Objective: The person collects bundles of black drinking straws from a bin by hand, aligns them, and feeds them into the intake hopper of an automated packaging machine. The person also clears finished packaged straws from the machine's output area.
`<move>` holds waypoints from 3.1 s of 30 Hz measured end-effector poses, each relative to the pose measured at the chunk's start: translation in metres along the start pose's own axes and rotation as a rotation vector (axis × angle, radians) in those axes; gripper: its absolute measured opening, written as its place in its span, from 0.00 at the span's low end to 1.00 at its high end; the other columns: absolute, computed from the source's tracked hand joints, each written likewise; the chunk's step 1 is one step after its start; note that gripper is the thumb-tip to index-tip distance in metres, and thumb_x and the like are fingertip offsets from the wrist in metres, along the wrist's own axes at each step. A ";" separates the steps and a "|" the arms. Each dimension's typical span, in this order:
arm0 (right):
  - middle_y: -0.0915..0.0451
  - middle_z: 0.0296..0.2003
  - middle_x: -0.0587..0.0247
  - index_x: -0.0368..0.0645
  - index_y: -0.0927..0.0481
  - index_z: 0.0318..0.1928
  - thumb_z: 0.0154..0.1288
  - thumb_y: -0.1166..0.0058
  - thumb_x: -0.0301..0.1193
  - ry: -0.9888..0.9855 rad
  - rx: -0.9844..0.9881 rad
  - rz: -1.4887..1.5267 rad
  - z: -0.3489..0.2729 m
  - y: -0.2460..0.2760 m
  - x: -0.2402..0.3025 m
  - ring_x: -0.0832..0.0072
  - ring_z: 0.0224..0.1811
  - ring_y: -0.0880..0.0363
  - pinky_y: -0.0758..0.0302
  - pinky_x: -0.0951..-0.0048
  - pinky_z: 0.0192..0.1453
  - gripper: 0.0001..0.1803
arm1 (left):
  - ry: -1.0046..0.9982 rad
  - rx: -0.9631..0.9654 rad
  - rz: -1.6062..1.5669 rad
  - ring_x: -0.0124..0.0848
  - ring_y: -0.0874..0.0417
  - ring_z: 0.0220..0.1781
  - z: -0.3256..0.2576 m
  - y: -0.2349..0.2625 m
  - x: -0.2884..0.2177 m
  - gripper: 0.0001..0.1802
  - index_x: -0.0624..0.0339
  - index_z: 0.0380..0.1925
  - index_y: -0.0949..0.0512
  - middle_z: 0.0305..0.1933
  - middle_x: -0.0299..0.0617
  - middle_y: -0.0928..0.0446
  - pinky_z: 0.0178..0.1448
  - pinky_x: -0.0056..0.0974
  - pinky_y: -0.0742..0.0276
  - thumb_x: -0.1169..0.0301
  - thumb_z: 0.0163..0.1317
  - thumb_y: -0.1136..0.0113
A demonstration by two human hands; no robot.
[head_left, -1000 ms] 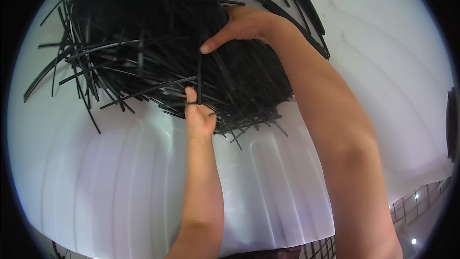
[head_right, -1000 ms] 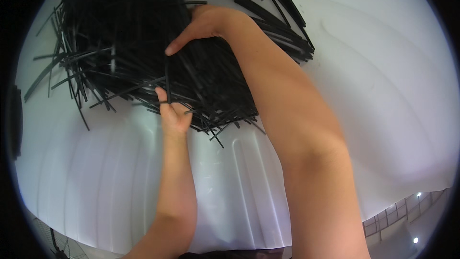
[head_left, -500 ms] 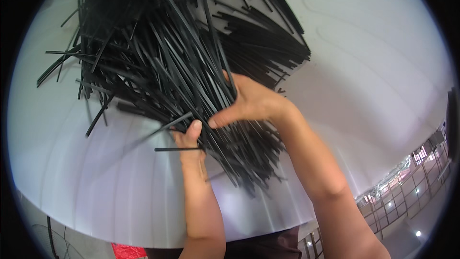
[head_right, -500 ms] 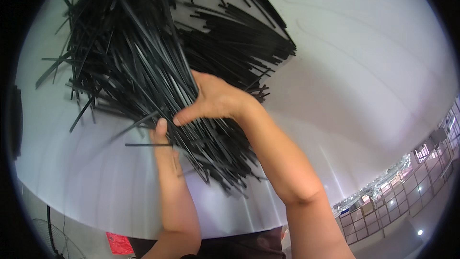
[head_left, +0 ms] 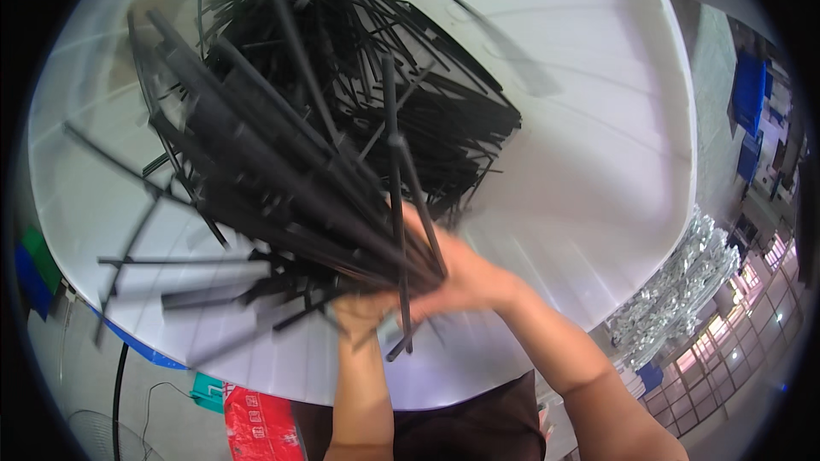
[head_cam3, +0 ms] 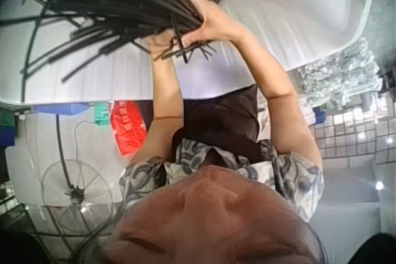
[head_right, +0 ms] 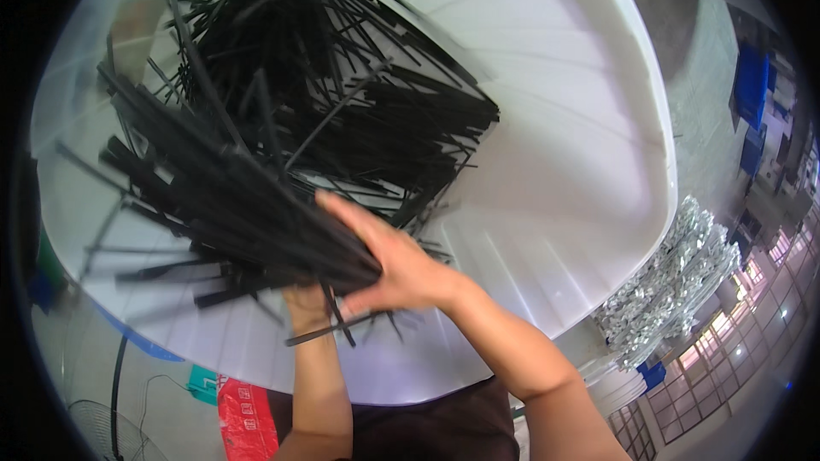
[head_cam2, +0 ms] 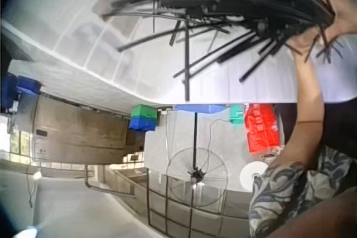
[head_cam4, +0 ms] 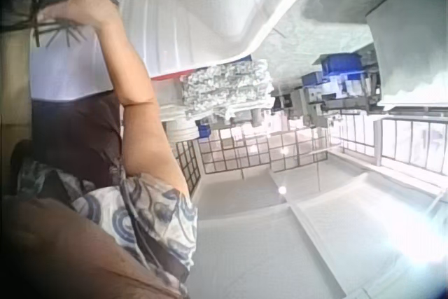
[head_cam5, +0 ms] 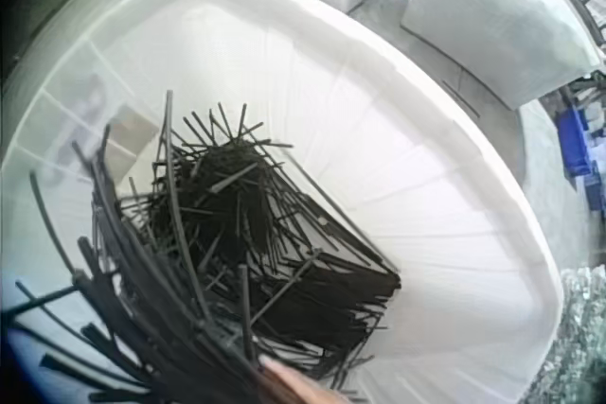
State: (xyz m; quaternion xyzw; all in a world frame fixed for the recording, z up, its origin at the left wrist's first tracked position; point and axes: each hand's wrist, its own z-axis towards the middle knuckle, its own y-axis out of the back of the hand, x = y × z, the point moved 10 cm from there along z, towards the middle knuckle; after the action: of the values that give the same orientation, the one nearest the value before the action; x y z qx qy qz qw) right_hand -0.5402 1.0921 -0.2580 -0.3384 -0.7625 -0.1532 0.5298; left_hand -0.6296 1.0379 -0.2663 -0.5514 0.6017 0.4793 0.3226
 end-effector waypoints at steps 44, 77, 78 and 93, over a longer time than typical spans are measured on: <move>0.30 0.49 0.53 0.34 0.39 0.55 0.36 0.30 0.25 -0.611 -0.496 0.862 0.013 0.034 -0.286 0.67 0.54 0.32 0.36 0.70 0.59 0.43 | 0.756 0.133 -0.239 0.36 0.30 0.52 0.029 -0.100 0.248 0.53 0.62 0.55 0.49 0.49 0.47 0.33 0.55 0.35 0.30 0.74 0.29 0.24; 0.24 0.38 0.56 0.34 0.31 0.46 0.44 0.34 0.26 -0.279 -0.872 1.031 -0.032 0.109 -0.111 0.72 0.39 0.24 0.25 0.71 0.43 0.28 | 0.600 0.514 -0.290 0.28 0.22 0.33 0.115 -0.137 0.039 0.20 0.67 0.36 0.27 0.33 0.39 0.23 0.38 0.31 0.25 0.75 0.40 0.35; 0.24 0.37 0.57 0.34 0.31 0.45 0.43 0.34 0.26 -0.315 -0.871 1.000 -0.031 0.109 -0.109 0.72 0.38 0.24 0.25 0.71 0.43 0.27 | 0.544 0.546 -0.215 0.28 0.22 0.34 0.112 -0.133 0.036 0.21 0.66 0.37 0.28 0.34 0.39 0.24 0.39 0.31 0.25 0.74 0.40 0.35; 0.27 0.46 0.58 0.37 0.36 0.55 0.49 0.37 0.30 -0.198 -1.061 1.335 -0.103 0.063 -0.141 0.70 0.47 0.28 0.29 0.71 0.50 0.33 | 0.438 0.855 -0.098 0.31 0.24 0.41 0.044 -0.179 0.021 0.33 0.64 0.42 0.30 0.38 0.41 0.25 0.47 0.35 0.27 0.76 0.30 0.28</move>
State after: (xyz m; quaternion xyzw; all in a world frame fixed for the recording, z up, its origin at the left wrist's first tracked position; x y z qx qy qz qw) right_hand -0.3956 1.0271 -0.3539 -0.9311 -0.2738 -0.1155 0.2114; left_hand -0.4652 1.0839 -0.3398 -0.4850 0.7720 0.0461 0.4082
